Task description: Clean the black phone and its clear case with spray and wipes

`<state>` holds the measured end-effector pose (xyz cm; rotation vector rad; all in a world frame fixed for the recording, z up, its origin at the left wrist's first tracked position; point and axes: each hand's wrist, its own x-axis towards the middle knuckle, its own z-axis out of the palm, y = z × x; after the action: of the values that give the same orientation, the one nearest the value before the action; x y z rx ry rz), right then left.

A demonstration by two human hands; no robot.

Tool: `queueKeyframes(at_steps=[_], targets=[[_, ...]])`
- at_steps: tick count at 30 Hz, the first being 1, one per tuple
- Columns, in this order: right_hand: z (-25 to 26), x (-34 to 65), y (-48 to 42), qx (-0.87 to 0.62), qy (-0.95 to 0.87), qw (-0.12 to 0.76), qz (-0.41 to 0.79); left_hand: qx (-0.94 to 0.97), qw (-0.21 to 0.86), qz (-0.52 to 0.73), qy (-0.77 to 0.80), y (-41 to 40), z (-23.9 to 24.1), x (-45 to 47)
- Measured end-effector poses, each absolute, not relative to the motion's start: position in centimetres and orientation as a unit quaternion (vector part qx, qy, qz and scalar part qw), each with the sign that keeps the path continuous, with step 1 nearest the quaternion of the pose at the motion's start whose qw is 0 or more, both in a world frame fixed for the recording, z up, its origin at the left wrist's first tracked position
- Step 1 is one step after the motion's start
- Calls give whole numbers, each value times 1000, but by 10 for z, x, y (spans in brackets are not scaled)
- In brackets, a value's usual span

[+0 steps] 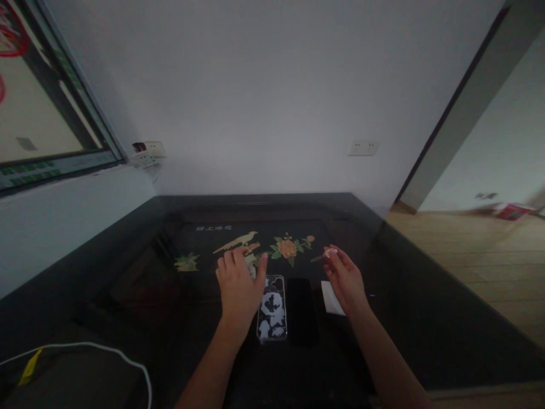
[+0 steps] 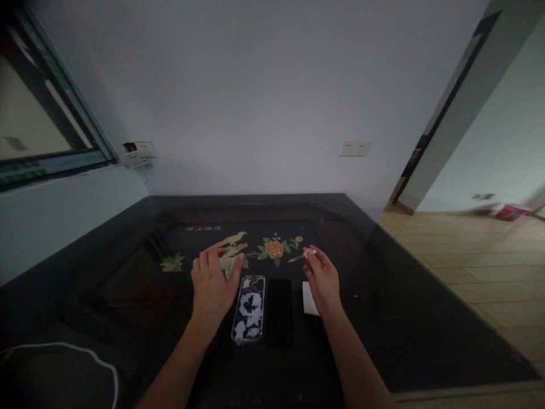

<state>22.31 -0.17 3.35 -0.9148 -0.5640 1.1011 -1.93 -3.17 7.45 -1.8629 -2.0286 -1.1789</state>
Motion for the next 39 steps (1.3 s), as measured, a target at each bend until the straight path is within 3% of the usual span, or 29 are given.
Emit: queueKeyframes(at_steps=[5,9,16,20,29,39], targets=[[31,232,2,-430,-230,741,462,-866,-29,-242,-437,-56,77,44],[27,233,4,-434,-230,738,463,-926,19,-155,-345,-59,50,79],[29,230,3,-429,-228,731,479,-938,74,-129,-312,-43,32,90],[31,228,2,-430,-218,732,482,-930,34,-119,-347,-35,48,67],[27,218,-2,-387,-272,714,516,-828,-297,-263,-395,-26,77,-15],[31,209,-7,-387,-304,683,540,-659,-442,-398,-460,-18,40,-9]])
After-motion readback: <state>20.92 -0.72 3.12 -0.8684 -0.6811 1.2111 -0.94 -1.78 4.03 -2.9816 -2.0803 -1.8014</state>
